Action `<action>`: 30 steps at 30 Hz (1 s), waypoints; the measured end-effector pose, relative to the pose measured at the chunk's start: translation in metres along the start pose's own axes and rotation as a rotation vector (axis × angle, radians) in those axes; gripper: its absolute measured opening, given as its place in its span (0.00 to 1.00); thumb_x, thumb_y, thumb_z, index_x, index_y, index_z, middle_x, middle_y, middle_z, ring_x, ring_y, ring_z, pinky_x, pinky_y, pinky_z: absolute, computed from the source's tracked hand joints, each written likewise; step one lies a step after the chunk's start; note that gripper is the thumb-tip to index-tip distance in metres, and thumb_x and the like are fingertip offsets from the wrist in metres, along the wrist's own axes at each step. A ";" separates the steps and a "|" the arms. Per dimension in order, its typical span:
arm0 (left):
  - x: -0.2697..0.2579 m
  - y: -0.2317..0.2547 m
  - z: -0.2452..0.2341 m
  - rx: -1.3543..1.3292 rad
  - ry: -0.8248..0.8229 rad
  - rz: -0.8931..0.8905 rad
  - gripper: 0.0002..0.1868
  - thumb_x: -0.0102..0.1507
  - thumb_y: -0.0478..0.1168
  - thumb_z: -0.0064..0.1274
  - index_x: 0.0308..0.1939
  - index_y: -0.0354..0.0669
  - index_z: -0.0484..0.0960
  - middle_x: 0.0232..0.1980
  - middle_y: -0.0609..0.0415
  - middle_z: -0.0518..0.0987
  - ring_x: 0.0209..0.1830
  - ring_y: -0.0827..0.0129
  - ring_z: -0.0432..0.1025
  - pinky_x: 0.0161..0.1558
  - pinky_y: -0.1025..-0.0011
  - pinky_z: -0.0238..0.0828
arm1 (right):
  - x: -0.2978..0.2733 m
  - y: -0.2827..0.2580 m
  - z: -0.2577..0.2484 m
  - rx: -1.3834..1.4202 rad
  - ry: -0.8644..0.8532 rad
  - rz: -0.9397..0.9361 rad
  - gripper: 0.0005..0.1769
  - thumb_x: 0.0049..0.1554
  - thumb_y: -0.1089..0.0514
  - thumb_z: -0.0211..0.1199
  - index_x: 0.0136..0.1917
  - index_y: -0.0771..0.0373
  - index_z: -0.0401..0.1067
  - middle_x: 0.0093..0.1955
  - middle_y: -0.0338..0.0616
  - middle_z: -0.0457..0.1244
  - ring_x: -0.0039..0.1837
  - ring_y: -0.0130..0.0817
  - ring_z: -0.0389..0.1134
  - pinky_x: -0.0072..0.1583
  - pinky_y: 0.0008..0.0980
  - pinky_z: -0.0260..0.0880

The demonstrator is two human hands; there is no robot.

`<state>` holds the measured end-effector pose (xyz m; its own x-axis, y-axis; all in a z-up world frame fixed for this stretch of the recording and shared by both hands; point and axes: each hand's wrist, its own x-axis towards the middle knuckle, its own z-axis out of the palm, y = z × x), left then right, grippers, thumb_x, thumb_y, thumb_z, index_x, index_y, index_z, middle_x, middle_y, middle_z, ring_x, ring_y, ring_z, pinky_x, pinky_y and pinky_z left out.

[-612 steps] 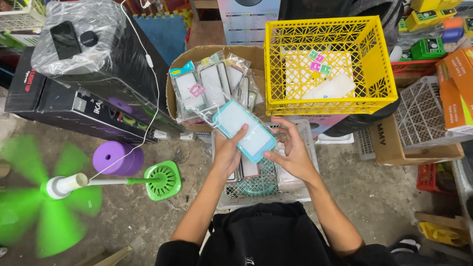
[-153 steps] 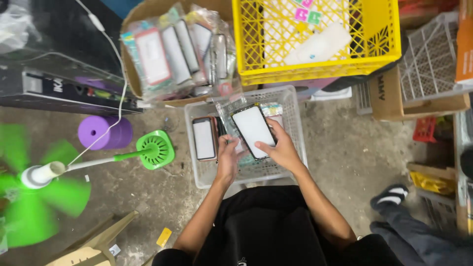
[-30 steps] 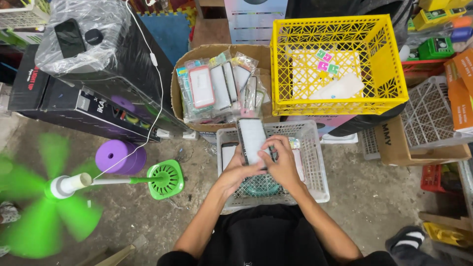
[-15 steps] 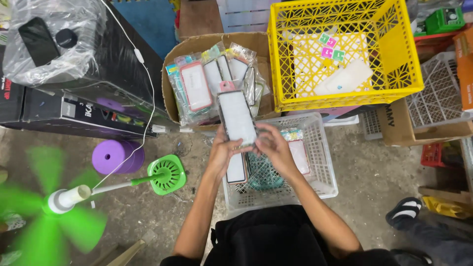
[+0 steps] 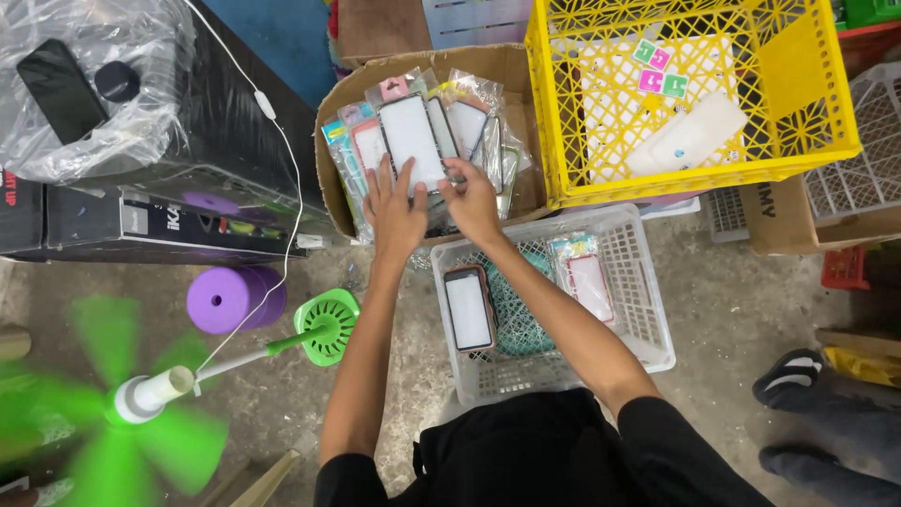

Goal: Organize and sort phone screen protectors and cases from a plastic bin.

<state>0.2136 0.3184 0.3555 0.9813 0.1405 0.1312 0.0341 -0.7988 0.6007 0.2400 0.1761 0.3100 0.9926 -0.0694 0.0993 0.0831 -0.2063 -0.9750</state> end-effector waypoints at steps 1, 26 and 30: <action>-0.002 -0.002 0.002 0.001 -0.005 -0.003 0.29 0.67 0.47 0.53 0.73 0.58 0.69 0.82 0.45 0.54 0.80 0.40 0.47 0.72 0.40 0.40 | -0.005 -0.006 -0.003 -0.001 0.000 0.006 0.22 0.58 0.63 0.69 0.66 0.62 0.72 0.53 0.45 0.68 0.43 0.28 0.68 0.46 0.29 0.72; -0.189 0.095 0.113 -0.446 -0.173 -0.069 0.21 0.64 0.28 0.52 0.62 0.44 0.78 0.62 0.45 0.80 0.59 0.56 0.76 0.57 0.64 0.73 | -0.184 0.241 -0.238 -0.353 0.054 0.570 0.28 0.50 0.61 0.69 0.64 0.64 0.71 0.56 0.52 0.70 0.52 0.42 0.73 0.55 0.36 0.72; -0.240 0.046 0.216 -0.609 -0.321 -0.170 0.24 0.63 0.28 0.48 0.63 0.45 0.76 0.61 0.47 0.82 0.56 0.61 0.80 0.51 0.69 0.78 | -0.232 0.337 -0.243 -0.633 -0.117 0.476 0.37 0.49 0.57 0.72 0.69 0.70 0.66 0.68 0.67 0.62 0.72 0.58 0.62 0.73 0.43 0.62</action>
<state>0.0209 0.1217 0.1819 0.9824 -0.0200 -0.1856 0.1713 -0.2985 0.9389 0.0159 -0.1142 0.0067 0.9148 -0.1934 -0.3545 -0.3822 -0.6979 -0.6057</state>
